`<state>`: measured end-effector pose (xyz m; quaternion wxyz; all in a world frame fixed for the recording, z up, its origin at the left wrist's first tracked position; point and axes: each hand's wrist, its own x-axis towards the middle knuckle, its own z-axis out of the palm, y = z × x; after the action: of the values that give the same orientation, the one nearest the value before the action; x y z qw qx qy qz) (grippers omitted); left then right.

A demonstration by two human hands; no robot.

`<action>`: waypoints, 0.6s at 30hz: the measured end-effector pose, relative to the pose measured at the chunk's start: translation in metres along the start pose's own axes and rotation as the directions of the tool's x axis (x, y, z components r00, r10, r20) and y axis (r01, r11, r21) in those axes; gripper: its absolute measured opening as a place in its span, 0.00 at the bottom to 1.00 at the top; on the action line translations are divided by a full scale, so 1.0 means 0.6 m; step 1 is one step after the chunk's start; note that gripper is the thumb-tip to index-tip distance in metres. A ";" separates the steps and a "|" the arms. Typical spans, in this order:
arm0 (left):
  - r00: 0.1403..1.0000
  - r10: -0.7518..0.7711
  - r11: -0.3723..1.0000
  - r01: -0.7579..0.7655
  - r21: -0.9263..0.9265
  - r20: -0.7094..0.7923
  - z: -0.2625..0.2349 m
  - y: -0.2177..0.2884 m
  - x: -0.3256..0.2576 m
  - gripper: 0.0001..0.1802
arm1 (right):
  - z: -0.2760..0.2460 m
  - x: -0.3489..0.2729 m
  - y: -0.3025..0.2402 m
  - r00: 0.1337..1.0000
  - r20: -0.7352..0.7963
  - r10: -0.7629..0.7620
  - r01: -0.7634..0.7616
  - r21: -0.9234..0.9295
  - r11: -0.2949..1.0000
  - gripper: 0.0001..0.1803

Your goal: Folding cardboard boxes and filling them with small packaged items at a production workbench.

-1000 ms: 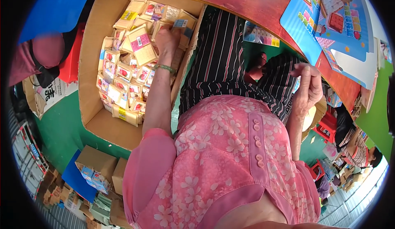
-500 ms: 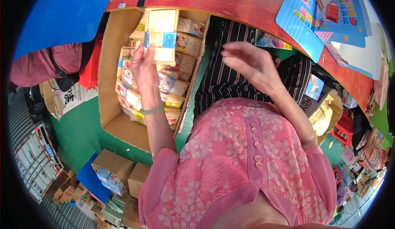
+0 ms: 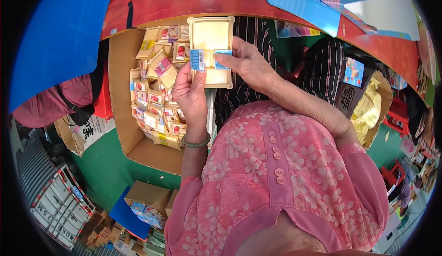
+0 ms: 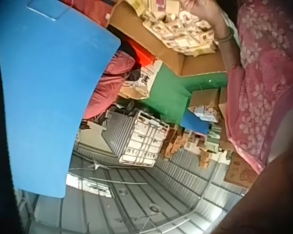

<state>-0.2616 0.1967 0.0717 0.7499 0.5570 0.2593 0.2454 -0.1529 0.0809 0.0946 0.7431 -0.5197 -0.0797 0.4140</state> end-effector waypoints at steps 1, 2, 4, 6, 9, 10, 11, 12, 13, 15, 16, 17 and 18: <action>1.000 -0.009 1.000 0.009 0.002 0.009 0.004 -0.001 0.000 0.17 | -0.002 -0.002 0.005 1.000 -0.031 0.002 -0.002 -0.013 1.000 0.21; 0.999 0.051 0.996 -0.052 0.077 0.016 0.011 0.001 0.000 0.17 | -0.009 0.000 0.011 0.999 -0.035 -0.002 0.001 -0.028 1.000 0.20; 0.985 0.161 0.968 -0.170 0.183 0.063 0.017 0.001 0.003 0.19 | -0.017 0.001 0.016 0.999 -0.039 -0.016 0.015 -0.039 0.999 0.20; 0.979 0.194 0.932 -0.206 0.299 0.069 0.024 0.010 0.001 0.20 | -0.021 -0.003 0.017 0.998 -0.037 -0.051 0.050 -0.035 0.998 0.19; 0.882 0.430 0.668 -0.454 0.590 0.192 0.027 0.019 0.012 0.21 | -0.022 -0.011 0.013 0.997 -0.039 -0.070 0.069 -0.018 0.997 0.19; 0.829 0.499 0.548 -0.526 0.650 0.251 0.029 0.023 0.012 0.19 | -0.024 -0.012 0.014 0.996 -0.049 -0.072 0.072 -0.013 0.997 0.19; 0.768 0.556 0.414 -0.588 0.695 0.318 0.032 0.026 0.012 0.17 | -0.027 -0.013 0.014 0.996 -0.058 -0.069 0.067 -0.040 0.997 0.19; 0.767 0.551 0.414 -0.594 0.690 0.330 0.033 0.027 0.013 0.17 | -0.029 -0.014 0.014 0.996 -0.068 -0.066 0.062 -0.067 0.996 0.18; 0.721 0.594 0.349 -0.630 0.693 0.356 0.035 0.028 0.013 0.15 | -0.030 -0.017 0.012 0.995 -0.077 -0.069 0.064 -0.060 0.996 0.18; 0.670 0.629 0.281 -0.669 0.688 0.395 0.037 0.027 0.012 0.12 | -0.030 -0.021 0.008 0.993 -0.087 -0.082 0.079 -0.039 0.996 0.18; 0.643 0.646 0.245 -0.685 0.686 0.411 0.039 0.027 0.012 0.11 | -0.030 -0.023 0.005 0.992 -0.098 -0.085 0.083 -0.032 0.996 0.18; 0.616 0.662 0.209 -0.700 0.683 0.428 0.041 0.027 0.012 0.09 | -0.029 -0.025 0.003 0.990 -0.108 -0.091 0.084 -0.059 0.995 0.17; 0.614 0.657 0.209 -0.706 0.676 0.438 0.046 0.030 0.010 0.09 | -0.028 -0.026 0.003 0.989 -0.117 -0.096 0.086 -0.087 0.993 0.17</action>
<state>-0.2404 0.1861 0.0951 0.2311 0.8913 0.0470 0.3873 -0.1545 0.0581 0.0906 0.7428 -0.5694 -0.0750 0.3440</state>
